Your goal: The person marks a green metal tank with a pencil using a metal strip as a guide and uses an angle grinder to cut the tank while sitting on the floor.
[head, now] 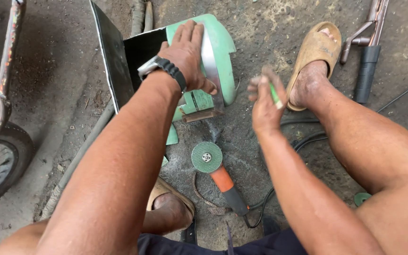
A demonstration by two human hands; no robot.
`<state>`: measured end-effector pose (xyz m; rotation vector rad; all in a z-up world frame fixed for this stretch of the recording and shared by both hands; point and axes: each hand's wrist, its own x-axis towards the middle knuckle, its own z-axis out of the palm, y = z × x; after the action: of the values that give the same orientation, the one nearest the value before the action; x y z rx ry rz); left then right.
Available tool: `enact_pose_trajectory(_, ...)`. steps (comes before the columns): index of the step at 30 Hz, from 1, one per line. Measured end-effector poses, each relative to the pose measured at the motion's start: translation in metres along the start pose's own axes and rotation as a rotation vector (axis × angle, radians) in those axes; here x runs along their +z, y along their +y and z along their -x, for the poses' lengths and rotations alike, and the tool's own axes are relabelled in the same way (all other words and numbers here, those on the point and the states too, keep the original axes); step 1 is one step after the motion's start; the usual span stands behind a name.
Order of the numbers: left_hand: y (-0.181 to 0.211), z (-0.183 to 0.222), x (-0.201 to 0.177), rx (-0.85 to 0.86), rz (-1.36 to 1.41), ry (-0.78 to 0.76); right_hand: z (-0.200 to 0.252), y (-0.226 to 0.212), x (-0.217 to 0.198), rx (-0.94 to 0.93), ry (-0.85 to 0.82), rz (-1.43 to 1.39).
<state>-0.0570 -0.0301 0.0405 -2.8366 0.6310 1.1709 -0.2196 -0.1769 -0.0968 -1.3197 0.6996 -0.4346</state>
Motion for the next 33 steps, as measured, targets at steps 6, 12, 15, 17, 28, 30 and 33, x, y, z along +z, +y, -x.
enact_pose_trajectory(6,0.006,0.015,0.024,0.054,-0.01,0.074,-0.039,-0.093,0.045,-0.057,-0.414,0.362)
enact_pose_trajectory(12,0.007,0.019,0.045,0.113,-0.047,0.132,-0.075,-0.084,0.061,-0.249,-0.545,0.499)
enact_pose_trajectory(15,0.006,0.017,0.054,0.121,-0.063,0.154,-0.088,-0.073,0.067,-0.311,-0.555,0.515)
enact_pose_trajectory(17,0.008,0.016,0.057,0.116,-0.081,0.152,-0.088,-0.08,0.071,-0.312,-0.558,0.569)
enact_pose_trajectory(28,0.009,0.005,0.07,0.121,-0.095,0.216,-0.09,-0.109,0.091,-0.097,-0.564,0.859)
enact_pose_trajectory(30,0.01,0.008,0.066,0.118,-0.116,0.182,-0.091,-0.115,0.095,-0.048,-0.573,0.94)
enact_pose_trajectory(33,0.007,0.003,0.069,0.114,-0.11,0.215,-0.087,-0.112,0.093,-0.104,-0.587,0.963)
